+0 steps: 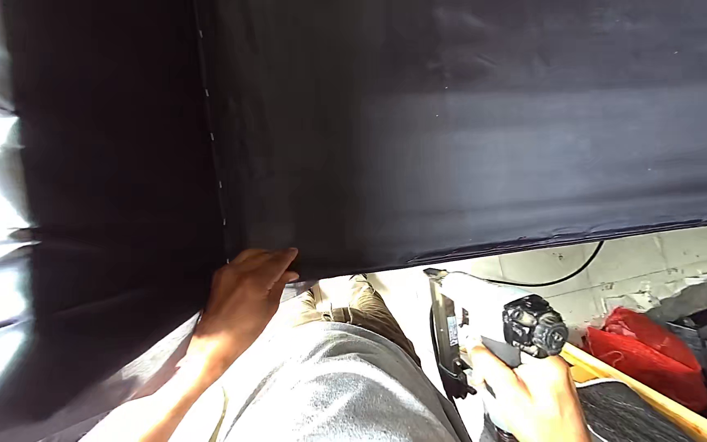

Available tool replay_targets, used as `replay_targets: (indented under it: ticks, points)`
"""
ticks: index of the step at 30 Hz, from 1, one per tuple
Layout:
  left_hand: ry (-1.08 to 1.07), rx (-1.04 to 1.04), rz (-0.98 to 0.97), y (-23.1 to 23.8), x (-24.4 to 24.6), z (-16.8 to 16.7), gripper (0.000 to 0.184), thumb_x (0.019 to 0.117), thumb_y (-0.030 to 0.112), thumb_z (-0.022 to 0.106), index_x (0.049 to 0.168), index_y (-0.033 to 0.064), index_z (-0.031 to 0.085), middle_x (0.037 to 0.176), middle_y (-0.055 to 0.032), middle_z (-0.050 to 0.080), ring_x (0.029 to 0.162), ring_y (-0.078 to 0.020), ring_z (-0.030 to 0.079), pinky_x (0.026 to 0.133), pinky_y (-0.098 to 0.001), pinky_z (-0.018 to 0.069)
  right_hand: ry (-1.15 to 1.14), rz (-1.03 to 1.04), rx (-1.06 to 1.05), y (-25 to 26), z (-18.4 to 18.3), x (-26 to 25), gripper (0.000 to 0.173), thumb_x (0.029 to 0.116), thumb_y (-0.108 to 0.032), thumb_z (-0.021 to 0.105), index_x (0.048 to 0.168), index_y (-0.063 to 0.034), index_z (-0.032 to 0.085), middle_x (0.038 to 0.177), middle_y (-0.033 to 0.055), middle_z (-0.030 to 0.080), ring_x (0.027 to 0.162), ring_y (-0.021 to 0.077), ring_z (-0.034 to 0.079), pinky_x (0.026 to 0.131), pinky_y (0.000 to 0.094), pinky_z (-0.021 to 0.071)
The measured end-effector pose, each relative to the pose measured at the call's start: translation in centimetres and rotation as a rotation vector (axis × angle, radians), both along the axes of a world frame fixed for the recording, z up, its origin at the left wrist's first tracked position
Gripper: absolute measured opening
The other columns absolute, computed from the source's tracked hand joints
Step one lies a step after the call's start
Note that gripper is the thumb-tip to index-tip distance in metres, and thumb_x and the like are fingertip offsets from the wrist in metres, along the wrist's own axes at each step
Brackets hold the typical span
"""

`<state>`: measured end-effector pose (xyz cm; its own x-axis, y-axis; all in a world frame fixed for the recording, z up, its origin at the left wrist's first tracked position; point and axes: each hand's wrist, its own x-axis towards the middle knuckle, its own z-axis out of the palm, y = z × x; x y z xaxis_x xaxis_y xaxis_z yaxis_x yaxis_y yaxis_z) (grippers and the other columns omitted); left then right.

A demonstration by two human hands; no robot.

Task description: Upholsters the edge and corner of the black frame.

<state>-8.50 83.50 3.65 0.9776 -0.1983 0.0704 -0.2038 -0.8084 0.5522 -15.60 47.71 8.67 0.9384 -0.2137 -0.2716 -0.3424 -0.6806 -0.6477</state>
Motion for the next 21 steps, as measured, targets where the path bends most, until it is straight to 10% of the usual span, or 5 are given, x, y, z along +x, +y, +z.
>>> replay_targets:
  ticks: [11, 21]
  points:
    - [-0.121, 0.127, -0.128, 0.7, 0.4, -1.3, 0.016, 0.0889, -0.002, 0.065, 0.092, 0.0077, 0.077, 0.081, -0.0073, 0.067, 0.081, -0.0271, 0.065, 0.069, -0.0414, 0.0545, -0.040, -0.037, 0.076, 4.3, -1.5, -2.3, 0.020, 0.0869, -0.027, 0.066, 0.096, -0.0093, 0.068, 0.068, -0.0044, 0.067, 0.051, 0.0089, 0.064, 0.046, 0.0308, 0.0583]
    - [-0.198, 0.256, -0.530, 2.4, -0.4, -3.1, 0.028, 0.0978, 0.000, 0.048, 0.105, 0.0021, 0.075, 0.083, -0.0093, 0.061, 0.077, -0.0287, 0.057, 0.065, -0.0418, 0.0481, -0.044, -0.081, 0.008, 6.9, -1.5, -0.3, 0.015, 0.0880, -0.026, 0.062, 0.097, -0.0147, 0.068, 0.065, -0.0065, 0.064, 0.049, 0.0081, 0.062, 0.045, 0.0302, 0.0569]
